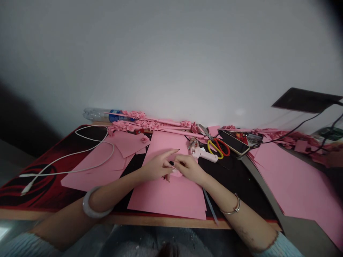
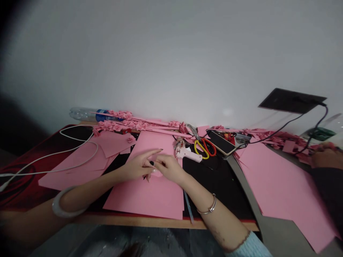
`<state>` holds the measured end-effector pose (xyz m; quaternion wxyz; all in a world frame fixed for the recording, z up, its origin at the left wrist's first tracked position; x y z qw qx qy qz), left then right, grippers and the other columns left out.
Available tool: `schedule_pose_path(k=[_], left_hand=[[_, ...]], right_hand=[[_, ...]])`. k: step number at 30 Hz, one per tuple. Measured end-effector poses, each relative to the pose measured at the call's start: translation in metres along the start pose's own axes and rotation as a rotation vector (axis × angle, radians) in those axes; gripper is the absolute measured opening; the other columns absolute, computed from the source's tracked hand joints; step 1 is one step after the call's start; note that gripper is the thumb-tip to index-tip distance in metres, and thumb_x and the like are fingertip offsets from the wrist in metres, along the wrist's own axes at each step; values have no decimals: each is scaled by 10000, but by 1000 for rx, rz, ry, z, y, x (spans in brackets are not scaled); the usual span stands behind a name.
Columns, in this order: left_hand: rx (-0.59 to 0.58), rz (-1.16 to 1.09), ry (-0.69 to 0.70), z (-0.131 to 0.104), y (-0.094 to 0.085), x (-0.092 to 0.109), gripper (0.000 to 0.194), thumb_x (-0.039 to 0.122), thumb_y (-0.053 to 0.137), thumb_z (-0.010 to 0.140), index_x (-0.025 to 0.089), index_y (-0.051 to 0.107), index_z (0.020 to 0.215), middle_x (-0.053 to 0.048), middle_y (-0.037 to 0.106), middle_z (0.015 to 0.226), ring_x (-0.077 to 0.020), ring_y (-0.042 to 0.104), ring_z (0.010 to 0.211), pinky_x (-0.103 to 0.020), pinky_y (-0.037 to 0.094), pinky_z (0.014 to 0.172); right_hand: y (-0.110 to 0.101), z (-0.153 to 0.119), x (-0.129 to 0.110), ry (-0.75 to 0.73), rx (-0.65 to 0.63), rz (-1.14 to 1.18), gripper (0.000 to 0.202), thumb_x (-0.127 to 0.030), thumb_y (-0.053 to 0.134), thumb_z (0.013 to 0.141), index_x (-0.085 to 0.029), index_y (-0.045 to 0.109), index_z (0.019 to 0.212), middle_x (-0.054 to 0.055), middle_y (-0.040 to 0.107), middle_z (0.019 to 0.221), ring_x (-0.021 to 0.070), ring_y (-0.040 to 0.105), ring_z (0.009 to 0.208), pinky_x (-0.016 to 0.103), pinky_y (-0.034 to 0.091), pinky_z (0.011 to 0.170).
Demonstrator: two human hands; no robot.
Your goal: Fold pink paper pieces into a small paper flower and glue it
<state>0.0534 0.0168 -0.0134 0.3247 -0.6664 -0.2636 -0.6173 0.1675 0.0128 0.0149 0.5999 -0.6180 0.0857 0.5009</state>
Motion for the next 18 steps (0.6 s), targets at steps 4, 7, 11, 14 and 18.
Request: schedule_pose_path(k=[4, 7, 11, 14, 18], left_hand=[[82, -9, 18, 2, -6, 2, 645, 154, 539, 760, 176, 272, 1346, 31, 610, 490, -113, 567, 453, -192, 414, 463], [98, -45, -8, 4, -8, -1, 579, 187, 561, 754, 152, 349, 1292, 30, 611, 488, -117, 575, 454, -200, 420, 469], [87, -70, -89, 6, -7, -5, 223, 263, 588, 736, 111, 557, 895, -1, 614, 503, -139, 613, 500, -212, 441, 487], [121, -106, -140, 7, -8, -5, 176, 287, 598, 723, 122, 536, 729, -18, 629, 555, -157, 648, 572, -217, 460, 524], [197, -151, -163, 6, -12, -3, 174, 277, 595, 731, 120, 561, 799, -48, 670, 691, -162, 666, 644, -223, 480, 577]], right_hand=[[-6, 1, 3, 52, 57, -4, 310, -254, 405, 849, -176, 356, 553, -53, 334, 503, 81, 312, 486, 210, 237, 484], [-8, 1, 3, 36, 89, -32, 307, -229, 419, 838, -175, 352, 543, -54, 337, 491, 81, 320, 480, 214, 239, 491], [-8, 1, 8, 44, 142, -22, 312, -258, 408, 852, -175, 376, 553, -51, 325, 495, 87, 323, 485, 217, 234, 482], [-14, -1, 12, 58, 252, 35, 250, -281, 390, 872, -174, 446, 653, -35, 401, 565, 99, 378, 531, 219, 290, 516], [-19, -2, 14, 58, 338, 97, 154, -286, 410, 868, -178, 506, 815, 11, 509, 723, 120, 453, 610, 234, 359, 566]])
Point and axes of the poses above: each hand's wrist, its own z-axis towards the middle knuckle, its own y-axis out of the palm, x = y × z, the point moved 5 cm from there along z, towards the middle knuckle
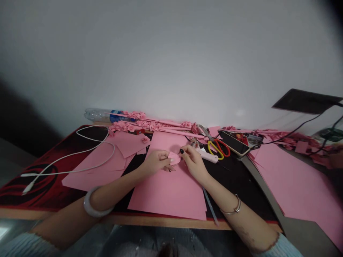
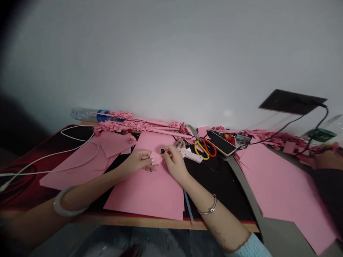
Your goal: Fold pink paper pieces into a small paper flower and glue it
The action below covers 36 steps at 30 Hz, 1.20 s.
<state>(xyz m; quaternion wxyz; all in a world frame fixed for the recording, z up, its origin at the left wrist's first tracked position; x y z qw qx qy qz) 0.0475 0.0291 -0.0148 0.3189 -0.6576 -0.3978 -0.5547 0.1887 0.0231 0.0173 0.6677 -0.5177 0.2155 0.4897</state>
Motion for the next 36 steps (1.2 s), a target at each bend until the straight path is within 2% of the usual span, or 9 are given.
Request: schedule_pose_path(k=[8, 15, 20, 25, 31, 36], left_hand=[[12, -44, 29, -2, 0, 3, 252, 336, 632, 713, 112, 566, 807, -81, 689, 752, -192, 671, 720, -285, 515, 659], [6, -30, 7, -7, 5, 8, 261, 349, 665, 678, 110, 614, 768, -79, 694, 756, -176, 663, 718, -286, 520, 683], [-30, -6, 31, -6, 5, 3, 261, 350, 639, 704, 110, 651, 806, -84, 700, 784, -193, 663, 767, -277, 521, 679], [-61, 3, 8, -5, 5, 0, 285, 380, 604, 730, 108, 649, 801, -93, 703, 748, -208, 666, 754, -284, 521, 659], [-68, 17, 24, -8, 5, 3, 286, 387, 581, 744, 109, 638, 773, -99, 702, 712, -190, 664, 682, -270, 513, 621], [-53, -9, 5, -9, 5, 7, 287, 381, 595, 733, 100, 636, 769, -100, 701, 718, -181, 665, 668, -259, 510, 614]], right_hand=[[0, 0, -5, -47, 50, 54, 140, -264, 480, 832, -176, 575, 778, 52, 573, 851, 158, 532, 801, 278, 418, 708], [8, -2, 0, 88, 26, 303, 110, -286, 619, 737, -188, 661, 766, 72, 625, 986, 182, 577, 934, 338, 419, 851], [10, -2, 2, 160, 4, 374, 95, -268, 641, 713, -180, 671, 694, 78, 615, 989, 189, 579, 924, 340, 434, 815], [8, -1, -4, 86, 15, 351, 142, -240, 645, 708, -171, 629, 585, 55, 599, 861, 157, 575, 828, 324, 426, 813], [4, -2, -12, 17, 38, 308, 143, -244, 614, 744, -180, 638, 619, 61, 618, 899, 172, 580, 864, 326, 424, 812], [-3, -5, -23, -90, 60, 182, 329, -286, 430, 871, -175, 656, 661, 70, 627, 976, 173, 575, 886, 327, 418, 815]])
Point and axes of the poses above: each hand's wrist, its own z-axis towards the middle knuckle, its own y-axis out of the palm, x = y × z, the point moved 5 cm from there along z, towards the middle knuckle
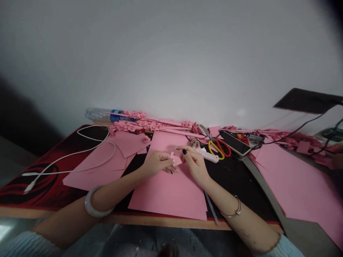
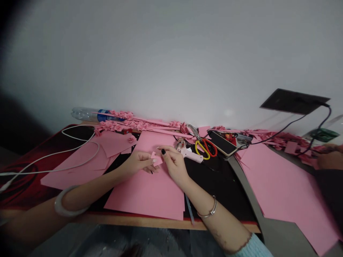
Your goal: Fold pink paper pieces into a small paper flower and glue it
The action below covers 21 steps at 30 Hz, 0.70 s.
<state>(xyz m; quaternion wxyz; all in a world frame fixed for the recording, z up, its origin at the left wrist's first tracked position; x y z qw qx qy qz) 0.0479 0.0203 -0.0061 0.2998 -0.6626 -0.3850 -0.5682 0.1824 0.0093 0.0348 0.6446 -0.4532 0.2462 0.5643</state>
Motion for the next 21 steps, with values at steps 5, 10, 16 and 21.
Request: schedule_pose_path(k=[5, 10, 16, 21], left_hand=[[38, -67, -30, 0, -2, 0, 273, 359, 625, 719, 90, 630, 767, -97, 701, 707, -185, 664, 674, -268, 507, 618], [23, -140, -39, 3, -3, -4, 306, 387, 657, 688, 96, 634, 780, -106, 701, 746, -185, 665, 685, -296, 507, 648], [8, -121, -26, 1, -4, -1, 293, 388, 655, 692, 104, 652, 769, -80, 692, 686, -174, 656, 669, -282, 497, 641], [4, -101, -4, -1, -3, 3, 258, 354, 648, 706, 104, 662, 770, -67, 692, 701, -171, 652, 680, -260, 493, 628]], right_hand=[[1, -3, -4, -44, -49, -64, 361, -315, 349, 903, -193, 686, 865, 80, 600, 1069, 191, 562, 947, 337, 437, 801], [2, -5, -6, -87, -80, -143, 356, -305, 340, 906, -199, 680, 909, 88, 591, 1089, 204, 545, 992, 361, 426, 837], [2, -5, -9, -141, -107, -214, 343, -282, 341, 905, -190, 669, 946, 98, 588, 1095, 194, 541, 1015, 354, 407, 884], [3, -5, -9, -160, -127, -236, 345, -282, 332, 905, -196, 659, 975, 91, 599, 1089, 189, 542, 1021, 351, 409, 888]])
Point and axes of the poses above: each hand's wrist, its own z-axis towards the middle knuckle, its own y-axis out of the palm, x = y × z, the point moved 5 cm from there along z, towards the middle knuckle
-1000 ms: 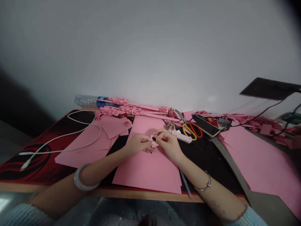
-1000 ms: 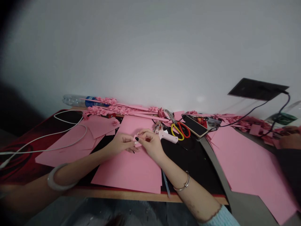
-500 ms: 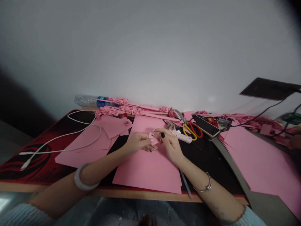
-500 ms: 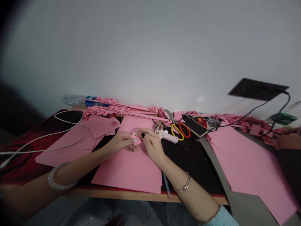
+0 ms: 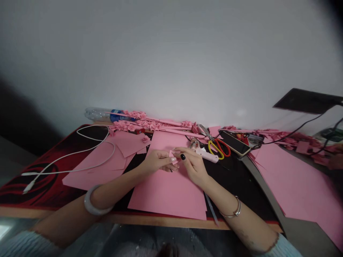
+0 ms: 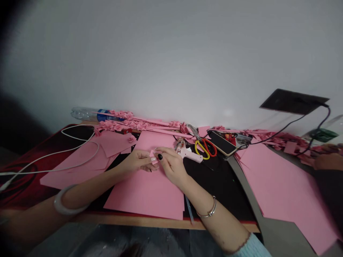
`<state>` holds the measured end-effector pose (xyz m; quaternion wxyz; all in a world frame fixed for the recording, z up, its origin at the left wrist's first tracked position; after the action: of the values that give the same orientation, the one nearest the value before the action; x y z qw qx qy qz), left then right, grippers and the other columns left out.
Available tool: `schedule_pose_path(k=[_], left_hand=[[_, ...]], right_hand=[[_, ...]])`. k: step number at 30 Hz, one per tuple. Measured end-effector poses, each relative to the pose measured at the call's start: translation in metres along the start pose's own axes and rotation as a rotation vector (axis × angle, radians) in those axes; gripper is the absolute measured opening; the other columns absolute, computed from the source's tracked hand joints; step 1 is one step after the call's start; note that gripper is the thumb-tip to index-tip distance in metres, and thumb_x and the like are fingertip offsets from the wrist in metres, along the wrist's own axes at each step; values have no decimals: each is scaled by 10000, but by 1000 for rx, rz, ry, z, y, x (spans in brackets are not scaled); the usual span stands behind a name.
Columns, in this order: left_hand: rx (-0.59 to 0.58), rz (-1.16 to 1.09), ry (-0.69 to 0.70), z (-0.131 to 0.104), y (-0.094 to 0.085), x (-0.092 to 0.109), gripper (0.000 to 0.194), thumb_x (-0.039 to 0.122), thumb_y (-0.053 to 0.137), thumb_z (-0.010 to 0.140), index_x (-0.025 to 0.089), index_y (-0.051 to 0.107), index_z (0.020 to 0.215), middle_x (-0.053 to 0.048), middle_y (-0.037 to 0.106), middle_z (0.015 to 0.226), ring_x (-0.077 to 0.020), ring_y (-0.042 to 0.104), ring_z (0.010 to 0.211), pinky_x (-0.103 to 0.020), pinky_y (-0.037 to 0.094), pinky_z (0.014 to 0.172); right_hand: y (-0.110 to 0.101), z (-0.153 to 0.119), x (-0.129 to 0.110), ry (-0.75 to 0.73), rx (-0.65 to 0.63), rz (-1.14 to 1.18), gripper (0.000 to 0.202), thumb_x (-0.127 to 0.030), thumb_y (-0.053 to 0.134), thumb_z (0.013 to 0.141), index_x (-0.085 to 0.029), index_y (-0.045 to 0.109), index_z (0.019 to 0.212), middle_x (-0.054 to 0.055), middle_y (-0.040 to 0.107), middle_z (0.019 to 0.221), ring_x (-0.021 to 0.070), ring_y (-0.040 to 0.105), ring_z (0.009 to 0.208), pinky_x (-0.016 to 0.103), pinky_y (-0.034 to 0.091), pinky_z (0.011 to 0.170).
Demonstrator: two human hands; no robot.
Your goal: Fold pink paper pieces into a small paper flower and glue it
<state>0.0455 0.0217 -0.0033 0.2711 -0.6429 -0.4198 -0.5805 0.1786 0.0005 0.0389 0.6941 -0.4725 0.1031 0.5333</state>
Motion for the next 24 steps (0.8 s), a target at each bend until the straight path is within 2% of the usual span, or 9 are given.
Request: schedule_pose_path(k=[7, 10, 13, 16, 20, 24], left_hand=[[-3, 22, 14, 2, -2, -1, 294, 379, 640, 707, 99, 647, 796, -98, 696, 729, -175, 659, 685, -286, 504, 651], [-16, 82, 37, 1, -1, 2, 269, 355, 629, 718, 97, 643, 790, -98, 697, 717, -173, 661, 674, -271, 504, 637], [-46, 145, 67, 1, 1, 4, 245, 340, 602, 737, 99, 642, 758, -99, 697, 710, -171, 661, 662, -264, 506, 625], [-84, 180, 94, 1, 4, 1, 222, 321, 589, 744, 106, 642, 743, -87, 694, 684, -165, 658, 648, -258, 509, 614], [-135, 229, 85, 2, 7, -5, 199, 291, 585, 738, 107, 656, 760, -79, 694, 692, -155, 655, 641, -241, 509, 604], [-135, 253, 73, 2, 6, -7, 176, 262, 591, 725, 99, 656, 733, -70, 694, 688, -158, 651, 627, -248, 513, 609]], right_hand=[[1, 1, 0, 45, -13, 60, 321, -293, 341, 903, -196, 645, 940, 85, 605, 1062, 196, 545, 1002, 348, 409, 872], [0, 0, 6, 125, 60, 112, 240, -307, 371, 892, -194, 570, 967, 74, 602, 954, 175, 566, 858, 310, 438, 750], [0, -1, 14, 210, 108, 119, 168, -333, 408, 874, -194, 488, 918, 34, 554, 813, 129, 514, 657, 251, 405, 582], [5, 0, 15, 208, -6, 31, 159, -333, 446, 851, -188, 460, 786, -17, 467, 655, 99, 416, 545, 221, 325, 504], [12, 2, 11, 146, -200, -70, 288, -287, 419, 857, -181, 395, 590, -58, 327, 498, 78, 312, 469, 211, 250, 475], [15, 1, 8, 113, -273, -83, 302, -212, 377, 856, -179, 367, 556, -60, 326, 475, 70, 314, 447, 202, 239, 467]])
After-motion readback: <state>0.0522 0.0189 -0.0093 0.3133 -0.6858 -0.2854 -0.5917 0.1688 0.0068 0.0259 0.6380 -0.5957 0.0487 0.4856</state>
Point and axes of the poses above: each hand's wrist, its own z-axis towards the middle knuckle, its own y-axis out of the palm, x = y × z, the point moved 5 cm from there along z, towards the middle knuckle
